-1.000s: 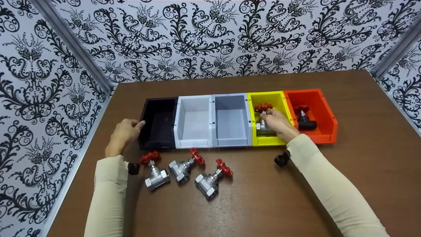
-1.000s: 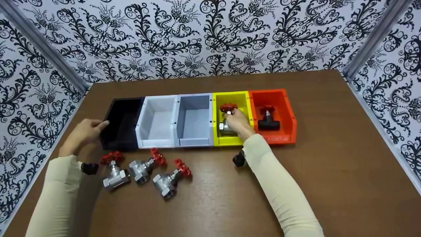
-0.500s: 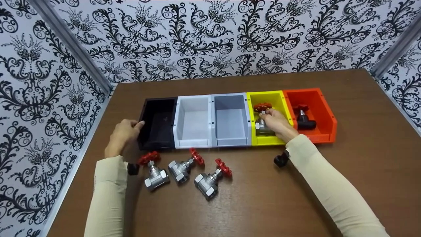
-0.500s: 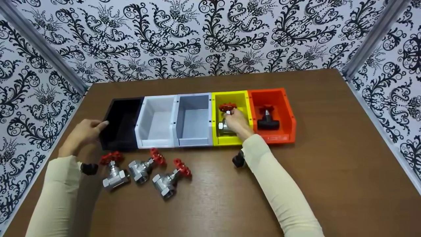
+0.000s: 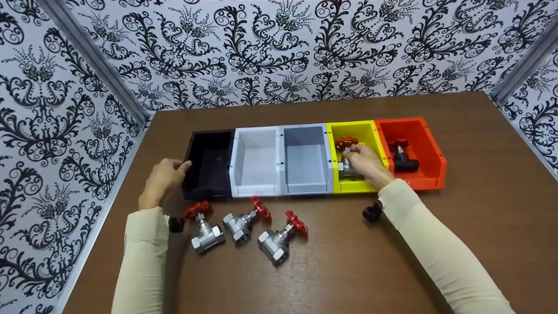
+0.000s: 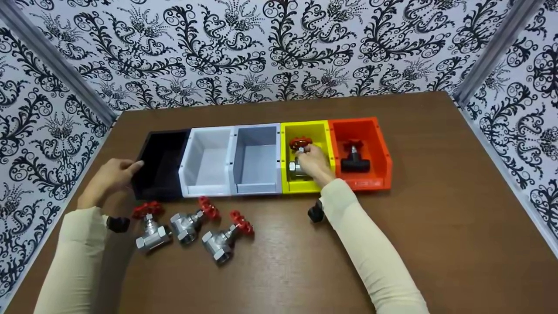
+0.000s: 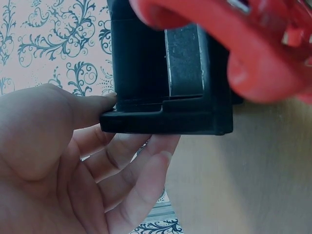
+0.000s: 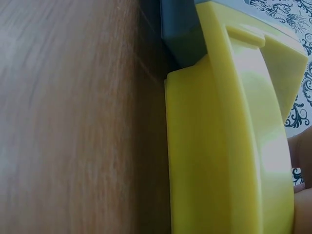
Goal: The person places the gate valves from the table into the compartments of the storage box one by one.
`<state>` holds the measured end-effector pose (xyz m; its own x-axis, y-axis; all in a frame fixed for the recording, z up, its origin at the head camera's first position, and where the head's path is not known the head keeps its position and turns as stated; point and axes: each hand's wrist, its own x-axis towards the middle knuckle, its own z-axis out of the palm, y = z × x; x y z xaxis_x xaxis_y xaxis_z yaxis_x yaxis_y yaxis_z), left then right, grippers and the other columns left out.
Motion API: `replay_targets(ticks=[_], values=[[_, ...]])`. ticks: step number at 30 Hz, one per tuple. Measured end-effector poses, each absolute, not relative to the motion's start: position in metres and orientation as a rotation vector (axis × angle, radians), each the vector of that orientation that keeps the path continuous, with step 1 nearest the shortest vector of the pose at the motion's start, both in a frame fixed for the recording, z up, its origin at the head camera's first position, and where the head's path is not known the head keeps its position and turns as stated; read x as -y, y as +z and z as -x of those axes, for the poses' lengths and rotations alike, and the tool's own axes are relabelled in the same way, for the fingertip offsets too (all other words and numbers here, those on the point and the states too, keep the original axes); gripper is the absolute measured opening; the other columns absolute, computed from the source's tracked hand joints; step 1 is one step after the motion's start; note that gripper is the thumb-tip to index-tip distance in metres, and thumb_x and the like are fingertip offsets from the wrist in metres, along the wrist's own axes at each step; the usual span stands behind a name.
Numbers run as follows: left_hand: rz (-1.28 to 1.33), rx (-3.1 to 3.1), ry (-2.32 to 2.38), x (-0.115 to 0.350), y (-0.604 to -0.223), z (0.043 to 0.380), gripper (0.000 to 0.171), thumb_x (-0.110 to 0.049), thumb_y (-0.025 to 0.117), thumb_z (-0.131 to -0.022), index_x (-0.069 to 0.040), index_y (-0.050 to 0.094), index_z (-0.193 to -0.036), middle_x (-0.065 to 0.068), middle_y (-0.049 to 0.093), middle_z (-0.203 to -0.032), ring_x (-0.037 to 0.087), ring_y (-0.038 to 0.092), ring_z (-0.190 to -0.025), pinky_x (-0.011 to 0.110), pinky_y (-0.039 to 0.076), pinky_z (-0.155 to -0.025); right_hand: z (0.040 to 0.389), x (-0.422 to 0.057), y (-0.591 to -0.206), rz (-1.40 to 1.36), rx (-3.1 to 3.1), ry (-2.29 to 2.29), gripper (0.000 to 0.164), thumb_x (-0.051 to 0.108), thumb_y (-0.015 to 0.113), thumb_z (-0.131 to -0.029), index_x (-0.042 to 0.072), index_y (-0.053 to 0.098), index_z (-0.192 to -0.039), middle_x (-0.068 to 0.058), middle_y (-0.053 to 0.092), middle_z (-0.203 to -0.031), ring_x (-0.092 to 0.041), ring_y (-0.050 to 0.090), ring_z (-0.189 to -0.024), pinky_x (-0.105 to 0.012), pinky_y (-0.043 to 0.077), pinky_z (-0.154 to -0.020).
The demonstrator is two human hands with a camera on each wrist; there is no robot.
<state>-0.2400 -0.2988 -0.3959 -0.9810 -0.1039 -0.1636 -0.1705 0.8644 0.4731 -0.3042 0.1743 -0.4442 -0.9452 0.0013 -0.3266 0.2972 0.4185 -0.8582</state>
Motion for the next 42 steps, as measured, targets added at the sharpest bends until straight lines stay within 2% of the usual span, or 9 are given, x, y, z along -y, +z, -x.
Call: replay_targets(ticks=[9, 16, 19, 26, 32, 42], values=[[0.219, -2.907, 0.753, 0.2984, -0.397, 0.2408, 0.047, -0.049, 0.04, -0.096, -0.008, 0.063, -0.095, 0.019, 0.056, -0.1, 0.033, 0.049, -0.089, 0.05, 0.039, -0.074, 0.3038, -0.174, -0.4442, -0.285, -2.382, -1.54, 0.042, 0.023, 0.045, -0.097, 0.0, 0.04, -0.133, -0.015, 0.046, -0.126, -0.025, 0.045, -0.106, -0.033, 0.039, -0.091], [0.224, -2.909, 0.75, 0.3, -0.3984, 0.2401, 0.047, -0.049, 0.039, -0.096, -0.008, 0.061, -0.09, 0.018, 0.055, -0.096, 0.032, 0.047, -0.086, 0.048, 0.038, -0.071, 0.3034, -0.1735, -0.446, -0.289, -2.389, -1.522, 0.046, 0.024, 0.045, -0.098, 0.0, 0.037, -0.135, -0.015, 0.044, -0.128, -0.026, 0.044, -0.108, -0.035, 0.037, -0.094], [0.224, -2.902, 0.761, 0.3, -0.3984, 0.24, 0.048, -0.049, 0.039, -0.096, -0.007, 0.061, -0.092, 0.019, 0.055, -0.098, 0.033, 0.047, -0.087, 0.048, 0.038, -0.072, 0.3035, -0.1731, -0.4467, -0.286, -2.392, -1.529, 0.045, 0.025, 0.045, -0.098, 0.0, 0.039, -0.135, -0.015, 0.045, -0.128, -0.027, 0.044, -0.108, -0.037, 0.037, -0.095], [0.213, -2.904, 0.777, 0.2996, -0.3973, 0.24, 0.049, -0.048, 0.04, -0.096, -0.007, 0.063, -0.111, 0.021, 0.058, -0.113, 0.037, 0.052, -0.102, 0.055, 0.039, -0.083, 0.3037, -0.1743, -0.4476, -0.258, -2.42, -1.537, 0.044, 0.023, 0.047, -0.097, -0.001, 0.04, -0.133, -0.015, 0.044, -0.13, -0.028, 0.042, -0.112, -0.039, 0.034, -0.1], [0.2, -2.908, 0.78, 0.2994, -0.3971, 0.2404, 0.049, -0.047, 0.04, -0.097, -0.006, 0.064, -0.106, 0.02, 0.057, -0.107, 0.034, 0.051, -0.096, 0.052, 0.039, -0.08, 0.3036, -0.1745, -0.4474, -0.242, -2.44, -1.55, 0.042, 0.021, 0.046, -0.096, -0.002, 0.042, -0.131, -0.016, 0.045, -0.13, -0.029, 0.041, -0.113, -0.04, 0.034, -0.101], [0.231, -2.892, 0.777, 0.2989, -0.3968, 0.2404, 0.049, -0.048, 0.04, -0.096, -0.007, 0.064, -0.106, 0.02, 0.057, -0.108, 0.034, 0.051, -0.096, 0.053, 0.039, -0.08, 0.3018, -0.1733, -0.4462, -0.255, -2.455, -1.526, 0.041, 0.02, 0.044, -0.096, 0.0, 0.042, -0.132, -0.014, 0.045, -0.13, -0.028, 0.042, -0.113, -0.04, 0.035, -0.099]])
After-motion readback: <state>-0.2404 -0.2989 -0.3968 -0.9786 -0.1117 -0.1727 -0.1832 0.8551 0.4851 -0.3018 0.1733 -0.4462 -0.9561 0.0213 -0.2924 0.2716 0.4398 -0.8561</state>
